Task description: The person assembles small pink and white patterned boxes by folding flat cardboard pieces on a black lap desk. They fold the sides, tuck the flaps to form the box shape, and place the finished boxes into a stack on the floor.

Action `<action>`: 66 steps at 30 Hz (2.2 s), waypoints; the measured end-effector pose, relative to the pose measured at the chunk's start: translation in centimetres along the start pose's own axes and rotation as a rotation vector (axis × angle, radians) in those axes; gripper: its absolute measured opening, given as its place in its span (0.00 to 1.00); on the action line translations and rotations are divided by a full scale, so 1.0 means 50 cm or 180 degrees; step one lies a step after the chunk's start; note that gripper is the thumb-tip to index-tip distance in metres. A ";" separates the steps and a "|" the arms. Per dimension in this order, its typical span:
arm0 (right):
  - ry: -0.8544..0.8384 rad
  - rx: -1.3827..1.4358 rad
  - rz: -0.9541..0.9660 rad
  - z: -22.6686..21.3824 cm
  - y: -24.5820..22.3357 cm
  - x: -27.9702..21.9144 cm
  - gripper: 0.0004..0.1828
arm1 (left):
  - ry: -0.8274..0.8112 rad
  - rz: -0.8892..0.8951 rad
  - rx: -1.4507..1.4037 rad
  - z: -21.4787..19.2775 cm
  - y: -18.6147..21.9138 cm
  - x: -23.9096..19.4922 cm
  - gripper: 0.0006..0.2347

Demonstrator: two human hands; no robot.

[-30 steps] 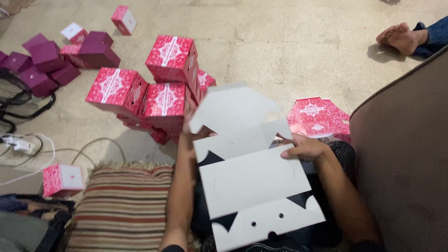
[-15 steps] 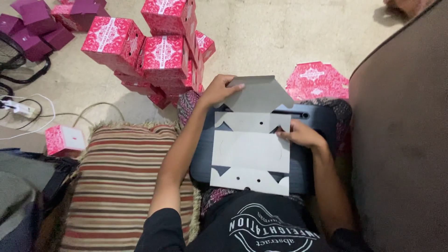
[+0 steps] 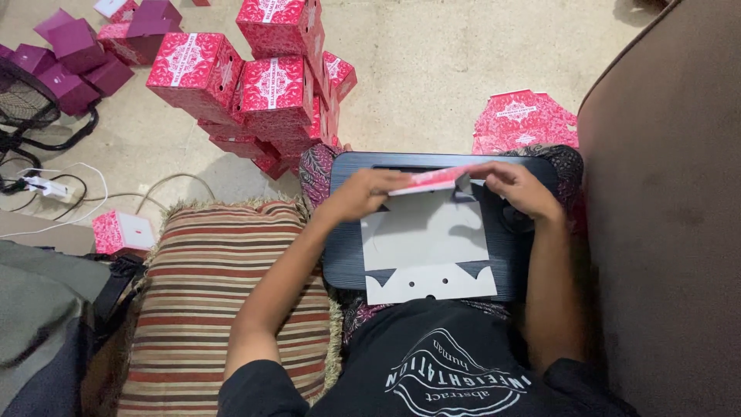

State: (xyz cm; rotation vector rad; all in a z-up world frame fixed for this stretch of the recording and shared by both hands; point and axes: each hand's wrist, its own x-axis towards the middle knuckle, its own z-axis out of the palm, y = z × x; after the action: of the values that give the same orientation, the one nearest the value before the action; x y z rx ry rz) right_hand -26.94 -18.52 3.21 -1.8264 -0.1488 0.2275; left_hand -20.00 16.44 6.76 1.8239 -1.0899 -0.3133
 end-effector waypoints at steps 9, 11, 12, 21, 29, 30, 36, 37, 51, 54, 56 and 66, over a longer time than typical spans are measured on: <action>0.1459 -0.1559 -0.1090 0.104 -0.026 0.003 0.09 | -0.1037 -0.0213 0.1201 0.054 -0.042 -0.066 0.20; 0.1114 -0.1618 -0.1199 0.160 -0.054 0.005 0.10 | -0.1054 -0.0101 0.1248 0.047 -0.037 -0.076 0.19; 0.0756 -0.1656 -0.1305 0.194 -0.064 0.002 0.14 | -0.1071 -0.0008 0.1291 0.046 -0.035 -0.087 0.19; 0.0178 -0.2584 -0.0866 0.378 0.029 0.042 0.36 | -0.0195 0.0156 0.1229 0.108 -0.244 -0.099 0.10; 0.0025 -0.3026 -0.0256 0.375 0.008 0.046 0.51 | -0.0396 -0.0716 0.2156 0.117 -0.181 -0.083 0.38; 0.0056 -0.3016 -0.0214 0.376 -0.001 0.043 0.52 | -0.0599 -0.0928 0.2138 0.113 -0.172 -0.079 0.40; 0.0419 -0.2591 0.0353 0.348 -0.018 0.030 0.60 | -0.0925 -0.1141 0.2259 0.110 -0.130 -0.073 0.39; 0.0410 -0.2596 0.0345 0.346 -0.021 0.022 0.60 | -0.0914 -0.1149 0.2257 0.111 -0.135 -0.073 0.39; 0.1485 -0.0295 -0.0565 0.290 0.027 -0.059 0.44 | -0.1177 -0.1146 0.1978 0.134 0.026 -0.081 0.62; 0.1606 -0.0086 -0.0879 0.295 0.060 -0.062 0.41 | -0.1087 -0.1110 0.1973 0.142 0.014 -0.084 0.61; 0.1601 -0.0248 -0.0971 0.300 0.041 -0.062 0.41 | -0.0995 -0.1052 0.2060 0.146 -0.009 -0.077 0.56; 0.1889 -0.1903 -0.2206 0.334 0.229 -0.087 0.09 | -0.0203 -0.0370 0.1654 0.126 -0.066 -0.066 0.25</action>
State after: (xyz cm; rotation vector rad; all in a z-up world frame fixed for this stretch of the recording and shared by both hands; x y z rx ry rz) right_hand -35.25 -6.83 -11.71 -2.2169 -0.4489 -0.9250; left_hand -23.97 15.76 0.02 2.3559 -1.1867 -0.1638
